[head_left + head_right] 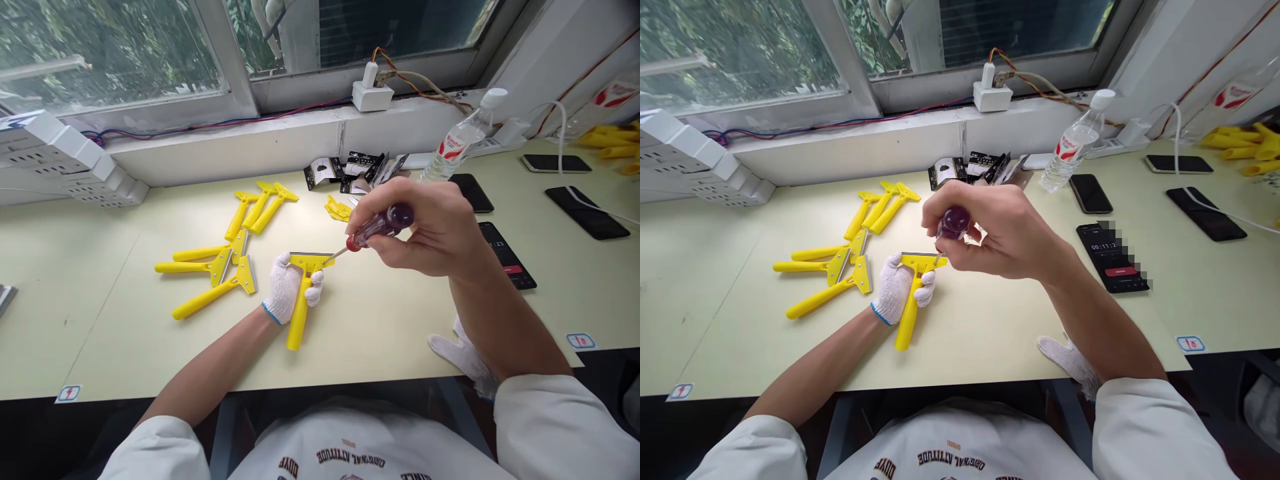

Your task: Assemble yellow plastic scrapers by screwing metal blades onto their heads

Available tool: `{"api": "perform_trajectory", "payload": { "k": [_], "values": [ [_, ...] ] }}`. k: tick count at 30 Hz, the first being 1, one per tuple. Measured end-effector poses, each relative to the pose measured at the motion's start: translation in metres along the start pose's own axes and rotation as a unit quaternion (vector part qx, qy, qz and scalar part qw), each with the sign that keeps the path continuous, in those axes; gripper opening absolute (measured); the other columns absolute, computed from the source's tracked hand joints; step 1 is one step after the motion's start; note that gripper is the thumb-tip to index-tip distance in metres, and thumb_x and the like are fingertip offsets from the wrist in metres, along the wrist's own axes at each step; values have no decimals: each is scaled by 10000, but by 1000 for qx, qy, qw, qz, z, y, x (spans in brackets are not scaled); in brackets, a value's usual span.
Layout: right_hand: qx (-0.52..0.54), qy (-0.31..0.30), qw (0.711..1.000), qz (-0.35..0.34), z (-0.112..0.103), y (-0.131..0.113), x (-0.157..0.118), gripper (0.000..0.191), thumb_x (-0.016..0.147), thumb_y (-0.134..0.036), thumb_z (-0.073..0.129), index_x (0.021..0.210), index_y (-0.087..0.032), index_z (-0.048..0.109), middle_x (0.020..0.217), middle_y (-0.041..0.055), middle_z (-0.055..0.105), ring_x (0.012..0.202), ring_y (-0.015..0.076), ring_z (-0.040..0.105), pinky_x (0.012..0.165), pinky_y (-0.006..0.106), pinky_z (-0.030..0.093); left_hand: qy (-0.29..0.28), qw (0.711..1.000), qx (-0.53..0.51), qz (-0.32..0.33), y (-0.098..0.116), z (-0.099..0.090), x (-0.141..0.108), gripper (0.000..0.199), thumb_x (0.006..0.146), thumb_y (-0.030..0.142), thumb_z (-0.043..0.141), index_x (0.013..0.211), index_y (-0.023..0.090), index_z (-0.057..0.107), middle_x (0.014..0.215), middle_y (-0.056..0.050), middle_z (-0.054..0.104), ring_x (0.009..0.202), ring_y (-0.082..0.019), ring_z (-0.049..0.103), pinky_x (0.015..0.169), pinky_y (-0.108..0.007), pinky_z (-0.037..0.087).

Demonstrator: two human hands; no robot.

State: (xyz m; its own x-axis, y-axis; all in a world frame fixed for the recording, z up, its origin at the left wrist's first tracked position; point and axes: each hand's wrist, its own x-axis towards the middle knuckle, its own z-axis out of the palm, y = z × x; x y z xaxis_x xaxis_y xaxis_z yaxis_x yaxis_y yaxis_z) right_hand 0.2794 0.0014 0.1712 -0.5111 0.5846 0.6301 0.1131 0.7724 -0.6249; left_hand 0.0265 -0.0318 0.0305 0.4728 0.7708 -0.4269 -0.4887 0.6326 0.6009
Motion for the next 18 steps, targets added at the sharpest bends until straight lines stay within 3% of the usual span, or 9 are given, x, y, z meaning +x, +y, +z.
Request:
{"api": "perform_trajectory", "payload": {
  "k": [3, 7, 10, 13, 18],
  "values": [
    [-91, 31, 994, -50, -2, -3, -3, 277, 934, -343, 809, 1186, -419, 725, 942, -33, 779, 677, 202, 710, 561, 373, 576, 5, 1000, 1, 5, 0, 0, 0, 663, 912, 722, 427, 1199, 162, 634, 749, -11, 540, 442, -141, 421, 431, -279, 360],
    [-210, 54, 974, -72, -5, -9, -5, 134, 917, -403, 846, 964, -359, 728, 707, -26, 644, 596, 198, 612, 543, 361, 488, 17, 1000, 4, 10, -3, -2, 3, 667, 904, 722, 433, 1213, 163, 628, 744, -8, 537, 433, -142, 424, 424, -281, 363],
    [-230, 2, 971, -61, -10, -23, -1, 69, 1008, -389, 708, 1000, -322, 726, 848, 23, 693, 732, 225, 675, 645, 365, 537, 20, 1000, 9, 20, -5, -5, 4, 686, 910, 731, 422, 1246, 167, 625, 759, -16, 554, 433, -144, 437, 422, -282, 367],
    [-228, -43, 970, -73, -15, -35, 2, 162, 1074, -294, 573, 1103, -304, 732, 1012, 68, 708, 834, 237, 695, 745, 387, 567, 14, 999, 17, 24, -7, -4, 4, 724, 924, 742, 389, 1290, 163, 624, 761, -17, 554, 438, -151, 455, 422, -284, 373],
    [-327, 14, 943, -66, -11, -37, -3, 113, 1051, -410, 685, 979, -327, 712, 799, 1, 667, 615, 184, 566, 543, 354, 401, 20, 999, 32, 26, -8, -2, 3, 700, 906, 736, 423, 1257, 165, 628, 746, -18, 558, 433, -147, 444, 417, -279, 366]
  ]
}}
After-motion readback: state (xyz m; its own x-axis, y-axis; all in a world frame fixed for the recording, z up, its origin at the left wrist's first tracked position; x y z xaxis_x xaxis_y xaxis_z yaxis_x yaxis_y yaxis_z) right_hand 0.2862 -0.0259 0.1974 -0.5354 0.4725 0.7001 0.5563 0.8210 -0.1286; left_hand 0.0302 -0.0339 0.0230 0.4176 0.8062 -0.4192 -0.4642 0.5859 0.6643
